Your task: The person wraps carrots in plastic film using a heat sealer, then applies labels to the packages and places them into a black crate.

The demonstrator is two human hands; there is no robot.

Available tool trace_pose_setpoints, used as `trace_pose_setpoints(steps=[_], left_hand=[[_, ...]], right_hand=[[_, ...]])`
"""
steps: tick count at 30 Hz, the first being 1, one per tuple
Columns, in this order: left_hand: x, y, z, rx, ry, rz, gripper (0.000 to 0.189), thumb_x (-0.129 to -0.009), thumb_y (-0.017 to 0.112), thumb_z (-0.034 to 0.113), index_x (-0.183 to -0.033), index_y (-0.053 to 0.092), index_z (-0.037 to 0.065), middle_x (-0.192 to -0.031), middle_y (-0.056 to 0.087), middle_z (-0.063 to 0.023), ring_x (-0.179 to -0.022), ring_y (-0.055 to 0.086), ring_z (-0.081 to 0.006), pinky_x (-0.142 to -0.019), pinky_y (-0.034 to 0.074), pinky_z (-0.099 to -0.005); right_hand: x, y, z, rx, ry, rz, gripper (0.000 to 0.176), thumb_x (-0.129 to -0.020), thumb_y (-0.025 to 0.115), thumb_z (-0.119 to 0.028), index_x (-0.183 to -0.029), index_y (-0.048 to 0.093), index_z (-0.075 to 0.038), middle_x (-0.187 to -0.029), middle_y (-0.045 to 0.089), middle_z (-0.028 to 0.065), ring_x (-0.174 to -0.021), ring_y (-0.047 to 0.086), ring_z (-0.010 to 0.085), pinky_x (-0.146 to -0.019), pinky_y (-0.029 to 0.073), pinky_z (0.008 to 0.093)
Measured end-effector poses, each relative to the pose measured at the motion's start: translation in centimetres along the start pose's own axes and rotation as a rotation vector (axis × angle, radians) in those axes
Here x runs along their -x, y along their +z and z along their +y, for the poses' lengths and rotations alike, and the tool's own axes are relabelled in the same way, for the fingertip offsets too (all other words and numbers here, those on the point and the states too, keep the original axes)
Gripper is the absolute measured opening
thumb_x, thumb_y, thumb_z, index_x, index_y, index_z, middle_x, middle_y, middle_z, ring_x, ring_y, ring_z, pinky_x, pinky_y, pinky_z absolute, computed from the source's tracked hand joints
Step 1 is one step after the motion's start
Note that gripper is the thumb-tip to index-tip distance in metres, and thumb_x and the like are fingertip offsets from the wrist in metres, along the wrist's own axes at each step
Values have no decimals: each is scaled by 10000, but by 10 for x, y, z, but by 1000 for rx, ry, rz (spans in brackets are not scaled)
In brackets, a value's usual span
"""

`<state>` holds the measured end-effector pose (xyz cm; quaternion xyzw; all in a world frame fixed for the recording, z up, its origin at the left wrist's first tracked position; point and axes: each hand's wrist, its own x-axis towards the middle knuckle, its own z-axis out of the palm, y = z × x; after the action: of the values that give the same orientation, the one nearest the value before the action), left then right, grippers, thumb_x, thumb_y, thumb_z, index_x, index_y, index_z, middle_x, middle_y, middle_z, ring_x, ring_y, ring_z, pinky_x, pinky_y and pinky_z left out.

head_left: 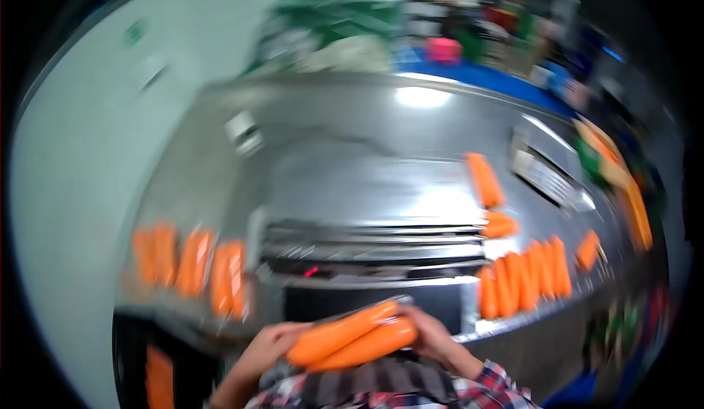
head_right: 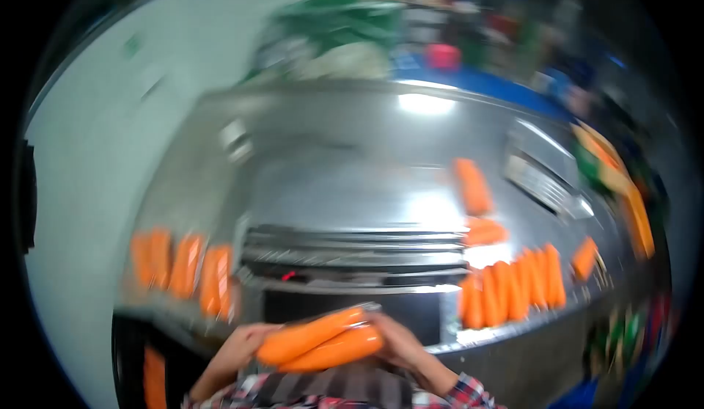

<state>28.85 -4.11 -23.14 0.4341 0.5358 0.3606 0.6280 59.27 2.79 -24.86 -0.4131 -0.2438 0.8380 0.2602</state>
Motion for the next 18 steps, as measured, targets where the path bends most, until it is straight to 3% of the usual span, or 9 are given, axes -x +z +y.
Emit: trace_pose_setpoints(steps=[4, 7, 10, 11, 14, 15, 16, 17, 18], left_hand=[[12, -11, -8, 551, -186, 317, 470, -924, 449, 385, -963, 619, -51, -864, 635, -83, -770, 591, -134, -742, 460, -260], [0, -45, -57, 995, -12, 486, 469, -887, 494, 436, -958, 598, -16, -941, 633, -100, -839, 611, -170, -783, 477, -300], [-17, -103, -37, 1191, 288, 523, 576, -885, 459, 463, -1246, 441, 14, -1213, 527, -148, -1098, 526, -258, -940, 421, -414], [-18, -128, -38, 1135, 331, 458, 585, -878, 469, 468, -1272, 420, 38, -1228, 516, -133, -1103, 517, -270, -938, 415, -432], [-66, -216, -65, 862, 403, 943, 566, -860, 458, 500, -1190, 480, 42, -1039, 596, -133, -818, 614, -271, -684, 535, -381], [-67, -209, -28, 820, 280, 791, 569, -861, 452, 498, -1194, 474, 36, -1062, 581, -138, -817, 606, -279, -690, 534, -387], [-88, -221, -20, 723, 312, 843, 553, -875, 433, 474, -1189, 471, 20, -1061, 575, -141, -828, 598, -297, -690, 538, -381], [-112, -266, -57, 730, 295, 728, 575, -870, 425, 496, -1178, 477, 13, -1051, 572, -144, -827, 591, -289, -695, 532, -384], [-134, -267, -42, 835, 258, 727, 582, -870, 437, 491, -1183, 472, 2, -1090, 552, -142, -919, 567, -264, -811, 486, -373]], right_hand=[[-5, 33, -18, -37, -110, -279, 637, -887, 453, -452, -1325, 311, -11, -1290, 414, 186, -1127, 492, 297, -904, 437, 414], [-12, 67, -29, -22, -136, -455, 675, -876, 482, -443, -1352, 269, -13, -1310, 390, 227, -1142, 470, 355, -929, 401, 451], [-32, 52, -28, 149, 57, -613, 542, -910, 465, -337, -1328, 336, -17, -1279, 427, 231, -1136, 477, 332, -939, 395, 412], [-40, 44, -21, 199, 111, -665, 508, -919, 462, -295, -1327, 342, -17, -1275, 441, 209, -1148, 475, 298, -958, 385, 383], [-49, 50, -12, 462, 175, -674, 473, -933, 453, -270, -1327, 354, -27, -1267, 466, 149, -1167, 464, 232, -994, 352, 336], [-54, 48, -5, 578, 168, -667, 486, -933, 458, -296, -1324, 357, -26, -1258, 475, 141, -1171, 457, 210, -995, 345, 316], [-57, 49, -3, 597, 139, -666, 490, -935, 452, -312, -1320, 360, -25, -1242, 488, 131, -1156, 461, 185, -990, 341, 298], [-59, 43, 6, 560, 52, -667, 479, -934, 454, -320, -1301, 384, -19, -1213, 510, 115, -1129, 470, 167, -969, 351, 285], [-57, 43, 1, 558, 22, -638, 441, -941, 451, -276, -1298, 390, -25, -1207, 516, 107, -1122, 472, 167, -959, 361, 289]])
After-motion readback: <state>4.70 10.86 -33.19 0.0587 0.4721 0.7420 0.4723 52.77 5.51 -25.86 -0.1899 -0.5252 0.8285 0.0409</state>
